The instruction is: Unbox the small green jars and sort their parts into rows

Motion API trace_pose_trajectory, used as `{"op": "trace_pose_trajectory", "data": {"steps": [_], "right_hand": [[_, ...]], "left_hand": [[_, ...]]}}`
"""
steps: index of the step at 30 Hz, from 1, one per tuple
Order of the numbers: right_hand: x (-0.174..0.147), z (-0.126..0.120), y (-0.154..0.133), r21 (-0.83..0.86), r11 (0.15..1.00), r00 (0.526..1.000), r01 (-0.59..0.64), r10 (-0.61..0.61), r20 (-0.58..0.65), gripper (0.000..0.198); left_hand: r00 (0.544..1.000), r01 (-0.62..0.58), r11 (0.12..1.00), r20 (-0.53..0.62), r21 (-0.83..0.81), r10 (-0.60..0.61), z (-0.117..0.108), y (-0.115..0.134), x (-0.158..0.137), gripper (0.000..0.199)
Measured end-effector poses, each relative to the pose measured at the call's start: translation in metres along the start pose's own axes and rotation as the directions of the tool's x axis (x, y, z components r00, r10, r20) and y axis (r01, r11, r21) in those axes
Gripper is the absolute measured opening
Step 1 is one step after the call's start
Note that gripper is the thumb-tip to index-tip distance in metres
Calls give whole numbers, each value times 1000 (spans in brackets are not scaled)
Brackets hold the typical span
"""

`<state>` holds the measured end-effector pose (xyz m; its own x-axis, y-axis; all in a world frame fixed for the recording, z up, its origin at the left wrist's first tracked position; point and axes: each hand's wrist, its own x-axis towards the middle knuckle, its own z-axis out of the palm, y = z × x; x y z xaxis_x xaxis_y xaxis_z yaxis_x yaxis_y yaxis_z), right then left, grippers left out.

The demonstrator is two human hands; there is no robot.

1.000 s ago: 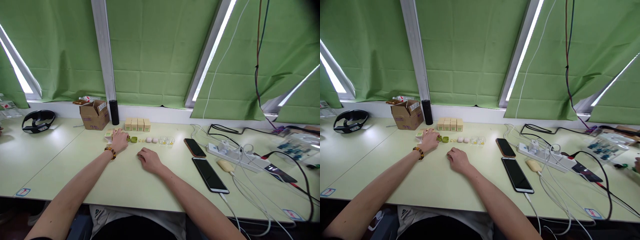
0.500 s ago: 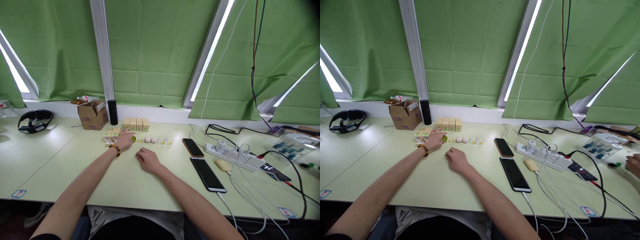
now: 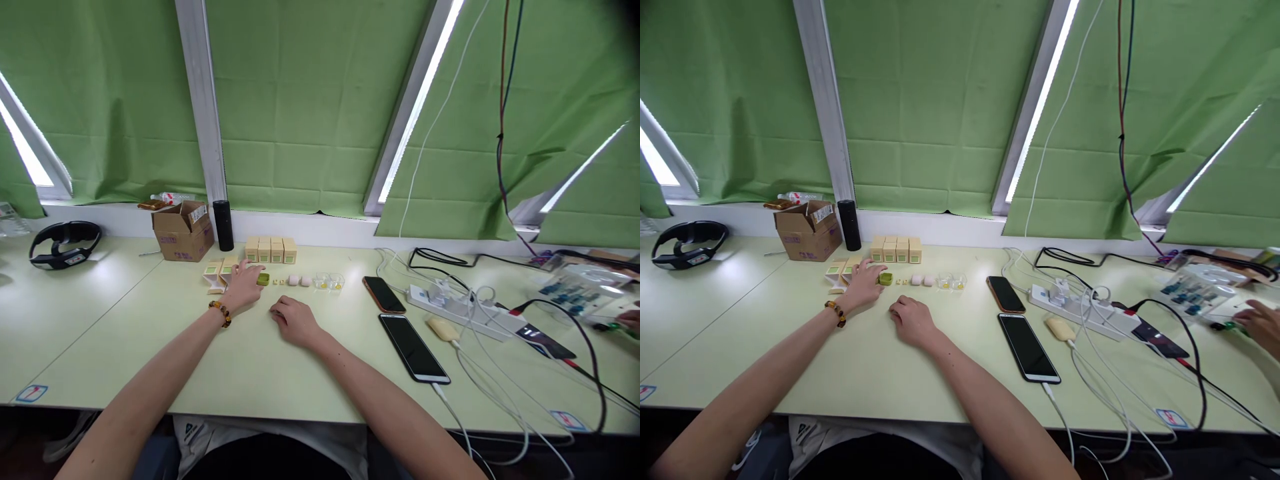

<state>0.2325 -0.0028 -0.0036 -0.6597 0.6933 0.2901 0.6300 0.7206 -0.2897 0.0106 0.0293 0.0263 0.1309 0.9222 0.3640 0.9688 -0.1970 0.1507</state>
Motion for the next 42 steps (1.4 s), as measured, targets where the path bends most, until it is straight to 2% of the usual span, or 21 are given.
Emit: {"op": "trace_pose_trajectory", "data": {"steps": [4,8,14,18,22,24,27,28,34,42], "right_hand": [[0,0,1,-3,1000,1000,6,-6,-12,22],[0,0,1,0,1000,1000,3,-3,-13,22],[0,4,5,42,999,998,5,-2,-62,21],[9,-3,19,72,994,981,-86,97,-167,24],[33,-26,42,49,975,937,-218,223,-269,26],[49,-38,54,-17,961,923,-276,260,-284,29],[75,-51,70,-245,917,934,-314,251,-255,35],[83,-53,73,-272,912,939,-309,245,-242,36],[119,-47,85,-351,886,949,-302,246,-195,36],[141,-33,93,-403,851,942,-335,301,-148,71]], "left_hand": [[993,-108,994,-51,26,110,-9,9,-26,41],[988,-153,988,14,-17,154,-14,17,-46,27],[971,-220,971,70,-91,227,-3,25,-60,19],[967,-227,971,103,-77,234,-2,26,-60,21],[962,-240,969,122,-55,245,-4,23,-59,20],[960,-246,968,126,-52,251,-5,23,-60,20],[958,-251,966,128,-58,257,-6,22,-60,20],[958,-251,966,130,-63,257,-6,22,-59,20],[956,-250,966,139,-71,258,-4,20,-59,18],[955,-262,962,127,-73,269,-1,18,-58,17]]}}
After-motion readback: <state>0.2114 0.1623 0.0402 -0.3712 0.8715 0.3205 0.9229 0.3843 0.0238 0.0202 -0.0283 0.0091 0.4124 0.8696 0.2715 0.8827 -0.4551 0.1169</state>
